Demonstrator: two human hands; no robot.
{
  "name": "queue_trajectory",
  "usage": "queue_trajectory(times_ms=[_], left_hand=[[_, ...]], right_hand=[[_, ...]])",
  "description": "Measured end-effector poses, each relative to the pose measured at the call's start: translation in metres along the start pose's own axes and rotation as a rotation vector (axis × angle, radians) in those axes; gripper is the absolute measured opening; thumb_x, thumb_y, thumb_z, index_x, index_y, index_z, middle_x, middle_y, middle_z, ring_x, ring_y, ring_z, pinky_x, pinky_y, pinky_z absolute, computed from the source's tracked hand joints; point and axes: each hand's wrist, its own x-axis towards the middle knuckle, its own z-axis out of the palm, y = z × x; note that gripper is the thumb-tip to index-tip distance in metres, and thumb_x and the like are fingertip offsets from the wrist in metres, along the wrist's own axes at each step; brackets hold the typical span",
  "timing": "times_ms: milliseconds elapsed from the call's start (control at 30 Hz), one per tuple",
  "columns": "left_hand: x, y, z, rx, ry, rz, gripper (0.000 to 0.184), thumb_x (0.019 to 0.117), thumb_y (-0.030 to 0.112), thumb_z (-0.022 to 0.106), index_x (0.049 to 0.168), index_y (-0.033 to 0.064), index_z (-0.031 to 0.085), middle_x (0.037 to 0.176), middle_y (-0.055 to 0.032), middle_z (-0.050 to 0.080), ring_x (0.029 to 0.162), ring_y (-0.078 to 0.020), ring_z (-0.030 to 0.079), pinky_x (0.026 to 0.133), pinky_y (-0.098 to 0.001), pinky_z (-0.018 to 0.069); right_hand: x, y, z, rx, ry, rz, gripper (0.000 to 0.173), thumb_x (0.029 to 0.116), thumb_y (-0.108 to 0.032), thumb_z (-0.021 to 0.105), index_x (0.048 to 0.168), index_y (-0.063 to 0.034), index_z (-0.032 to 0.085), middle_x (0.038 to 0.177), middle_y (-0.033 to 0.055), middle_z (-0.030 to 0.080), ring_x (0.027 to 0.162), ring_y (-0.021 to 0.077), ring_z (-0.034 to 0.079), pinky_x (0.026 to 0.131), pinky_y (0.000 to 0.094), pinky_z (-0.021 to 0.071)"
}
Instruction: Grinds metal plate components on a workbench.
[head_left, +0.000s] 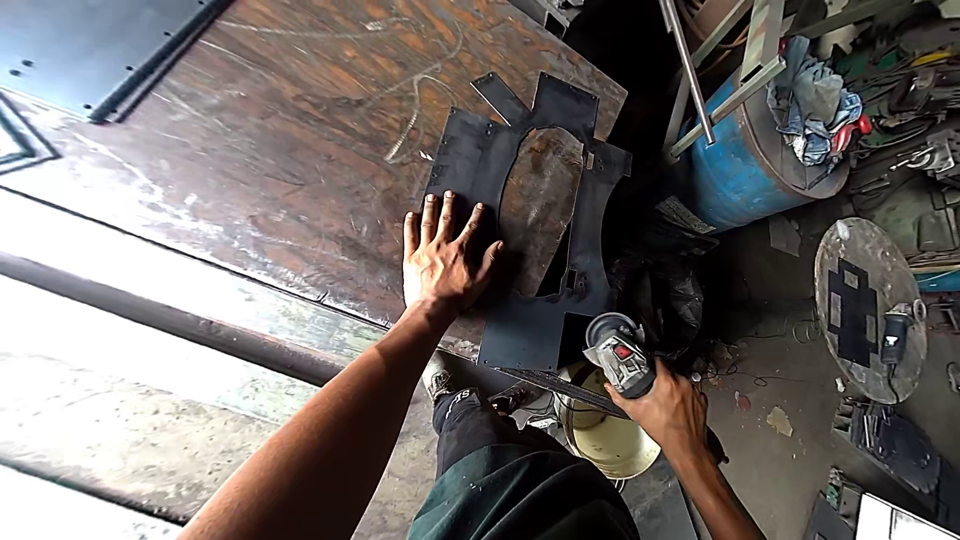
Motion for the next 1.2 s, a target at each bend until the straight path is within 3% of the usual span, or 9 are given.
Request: queue_trajectory(times_ms=[133,300,400,500,667,767,867,1067,1200], left_hand=[[0.001,-0.002,0.001,0.002,0.002,-0.001,0.076,0.0957,0.075,0.022,0.158,0.0348,0.039,0.170,-0.0091,0.024,0.159,-0.0324,0.016,0.125,-0.0606,0.0104],[0.001,-0.002,0.001,-0.004,-0.013,-0.010,0.077,0.0954,0.075,0.022,0.159,0.0347,0.038,0.171,-0.0089,0.022,0.159,-0.0320,0.015,0.125,-0.0608,0.0091],[0.001,-0.003,0.003,-0.004,0.000,-0.008,0.077,0.0949,0.076,0.022,0.158,0.0355,0.039,0.171,-0.0083,0.023,0.159,-0.0318,0.016,0.125,-0.0601,0.0100],[0.002,-0.003,0.002,-0.009,-0.001,-0.008,0.076,0.0953,0.075,0.023,0.158,0.0350,0.039,0.171,-0.0085,0.023,0.159,-0.0318,0.015,0.125,-0.0596,0.0106],[0.002,-0.001,0.000,0.002,-0.006,-0.014,0.076,0.0960,0.074,0.022,0.159,0.0349,0.038,0.171,-0.0091,0.022,0.159,-0.0323,0.015,0.126,-0.0601,0.0099],[0.002,0.000,0.001,0.014,-0.011,-0.016,0.075,0.0965,0.074,0.022,0.159,0.0343,0.037,0.171,-0.0096,0.022,0.159,-0.0330,0.015,0.125,-0.0604,0.0102],[0.001,-0.001,0.002,0.012,-0.005,-0.016,0.074,0.0968,0.073,0.023,0.159,0.0350,0.037,0.171,-0.0091,0.022,0.159,-0.0329,0.015,0.125,-0.0608,0.0096],[0.002,-0.001,0.003,0.003,-0.001,-0.022,0.073,0.0970,0.071,0.024,0.159,0.0353,0.037,0.171,-0.0085,0.022,0.159,-0.0318,0.015,0.126,-0.0600,0.0087],[0.004,-0.001,0.001,-0.004,-0.010,-0.027,0.073,0.0969,0.072,0.024,0.159,0.0362,0.036,0.171,-0.0080,0.021,0.159,-0.0317,0.014,0.126,-0.0608,0.0087]], right_hand=[[0.013,-0.024,0.005,0.011,0.005,-0.032,0.084,0.0613,-0.085,0.069,0.102,-0.0117,0.078,0.078,0.0070,0.076,0.073,0.0260,0.075,0.061,0.0507,0.0584],[0.026,-0.026,0.005,-0.009,-0.069,-0.047,0.085,0.0622,-0.086,0.069,0.105,-0.0127,0.076,0.083,0.0083,0.076,0.077,0.0276,0.075,0.065,0.0518,0.0584],[0.029,-0.009,0.002,-0.013,-0.139,0.003,0.087,0.0631,-0.087,0.067,0.107,-0.0127,0.076,0.086,0.0101,0.077,0.082,0.0305,0.075,0.068,0.0549,0.0589],[0.029,0.020,-0.006,-0.016,-0.222,0.170,0.088,0.0646,-0.086,0.069,0.111,-0.0115,0.076,0.090,0.0132,0.076,0.088,0.0339,0.075,0.074,0.0596,0.0579],[0.019,0.056,-0.008,-0.083,-0.314,0.300,0.094,0.0626,-0.088,0.068,0.114,-0.0096,0.073,0.094,0.0146,0.076,0.093,0.0335,0.074,0.079,0.0577,0.0567],[0.004,0.040,-0.018,0.100,-0.311,0.243,0.090,0.0614,-0.086,0.071,0.107,-0.0086,0.074,0.090,0.0125,0.075,0.089,0.0309,0.074,0.078,0.0567,0.0576],[0.003,0.009,-0.028,0.247,-0.358,0.151,0.084,0.0609,-0.085,0.071,0.102,-0.0123,0.075,0.087,0.0052,0.075,0.086,0.0219,0.073,0.077,0.0516,0.0589],[0.034,-0.041,-0.052,0.118,-0.625,0.067,0.091,0.0609,-0.092,0.064,0.106,-0.0138,0.073,0.096,0.0047,0.074,0.097,0.0209,0.072,0.081,0.0477,0.0578],[0.058,-0.054,-0.055,0.109,-0.674,0.062,0.092,0.0618,-0.091,0.066,0.109,-0.0124,0.071,0.101,0.0068,0.073,0.101,0.0222,0.070,0.086,0.0483,0.0565]])
